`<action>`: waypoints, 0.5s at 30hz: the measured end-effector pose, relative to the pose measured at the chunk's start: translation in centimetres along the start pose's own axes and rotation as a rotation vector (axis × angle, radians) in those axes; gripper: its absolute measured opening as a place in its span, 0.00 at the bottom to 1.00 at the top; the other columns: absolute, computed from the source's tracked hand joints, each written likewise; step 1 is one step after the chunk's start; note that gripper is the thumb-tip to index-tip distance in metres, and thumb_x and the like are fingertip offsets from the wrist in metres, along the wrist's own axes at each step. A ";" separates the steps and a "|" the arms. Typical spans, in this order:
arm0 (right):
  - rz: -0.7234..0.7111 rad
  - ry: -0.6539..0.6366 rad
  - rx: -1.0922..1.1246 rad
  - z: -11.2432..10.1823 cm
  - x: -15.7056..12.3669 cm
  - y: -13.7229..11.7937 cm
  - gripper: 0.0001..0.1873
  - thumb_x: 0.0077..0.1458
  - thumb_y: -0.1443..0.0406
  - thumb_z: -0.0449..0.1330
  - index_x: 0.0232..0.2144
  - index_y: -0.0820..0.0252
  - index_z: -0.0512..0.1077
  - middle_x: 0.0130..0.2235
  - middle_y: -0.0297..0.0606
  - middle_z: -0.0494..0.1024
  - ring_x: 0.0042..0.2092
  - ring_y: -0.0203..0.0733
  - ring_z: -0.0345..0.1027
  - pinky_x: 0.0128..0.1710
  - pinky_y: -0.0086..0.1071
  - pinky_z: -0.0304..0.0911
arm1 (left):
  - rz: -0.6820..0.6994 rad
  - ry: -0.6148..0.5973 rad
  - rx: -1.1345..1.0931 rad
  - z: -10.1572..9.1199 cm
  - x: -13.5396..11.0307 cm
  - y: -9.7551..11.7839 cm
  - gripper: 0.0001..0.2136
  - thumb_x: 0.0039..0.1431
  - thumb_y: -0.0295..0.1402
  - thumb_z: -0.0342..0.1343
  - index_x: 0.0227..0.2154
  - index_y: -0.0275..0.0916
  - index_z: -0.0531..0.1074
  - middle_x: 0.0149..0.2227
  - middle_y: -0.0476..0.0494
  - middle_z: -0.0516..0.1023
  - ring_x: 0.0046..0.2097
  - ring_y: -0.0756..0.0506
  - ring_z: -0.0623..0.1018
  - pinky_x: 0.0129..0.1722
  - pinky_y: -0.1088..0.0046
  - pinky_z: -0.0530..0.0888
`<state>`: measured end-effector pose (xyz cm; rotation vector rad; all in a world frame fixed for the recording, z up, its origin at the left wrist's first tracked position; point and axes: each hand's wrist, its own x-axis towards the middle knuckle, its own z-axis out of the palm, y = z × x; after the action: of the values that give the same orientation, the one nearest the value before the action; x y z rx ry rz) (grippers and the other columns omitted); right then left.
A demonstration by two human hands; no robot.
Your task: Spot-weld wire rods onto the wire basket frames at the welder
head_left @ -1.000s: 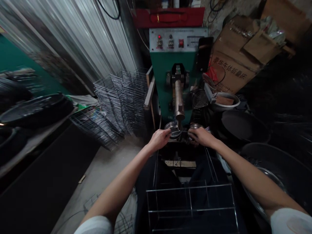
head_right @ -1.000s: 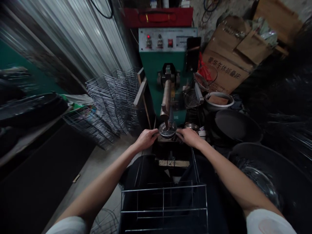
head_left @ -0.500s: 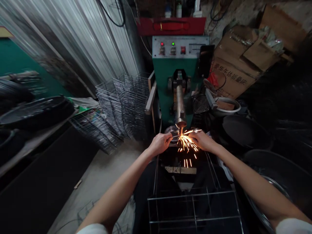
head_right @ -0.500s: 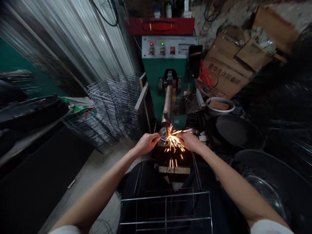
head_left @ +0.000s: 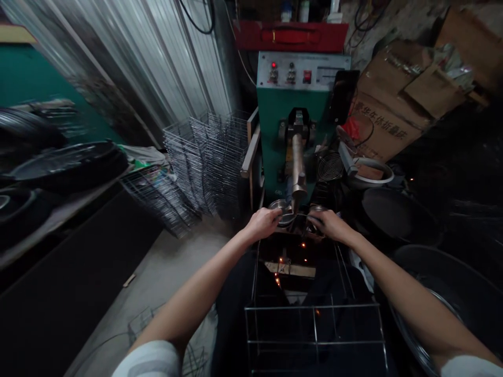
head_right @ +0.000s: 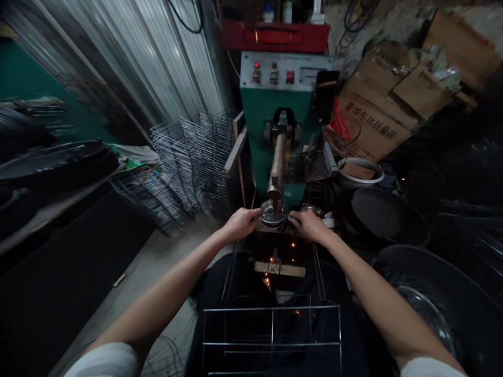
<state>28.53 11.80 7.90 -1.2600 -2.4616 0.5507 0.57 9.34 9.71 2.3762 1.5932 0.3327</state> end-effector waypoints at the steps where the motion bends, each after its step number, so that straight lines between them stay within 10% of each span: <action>1: -0.004 0.002 0.005 0.0 0.0 -0.1 0.14 0.70 0.59 0.54 0.38 0.55 0.79 0.35 0.39 0.82 0.39 0.43 0.74 0.41 0.30 0.61 | -0.001 -0.002 0.001 -0.1 0.0 0.1 0.11 0.68 0.34 0.50 0.43 0.44 0.78 0.36 0.43 0.83 0.40 0.40 0.82 0.35 0.72 0.68; 15: 0.068 0.060 0.064 0.5 -0.3 0.1 0.19 0.67 0.54 0.54 0.42 0.57 0.81 0.43 0.44 0.84 0.45 0.50 0.78 0.47 0.36 0.66 | 0.007 0.045 -0.116 0.3 -0.2 0.5 0.12 0.67 0.32 0.51 0.47 0.44 0.79 0.35 0.41 0.83 0.41 0.38 0.83 0.37 0.70 0.70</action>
<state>28.52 11.50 7.40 -1.3195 -2.3410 0.5961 1.03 8.97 9.56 2.3028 1.5414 0.4692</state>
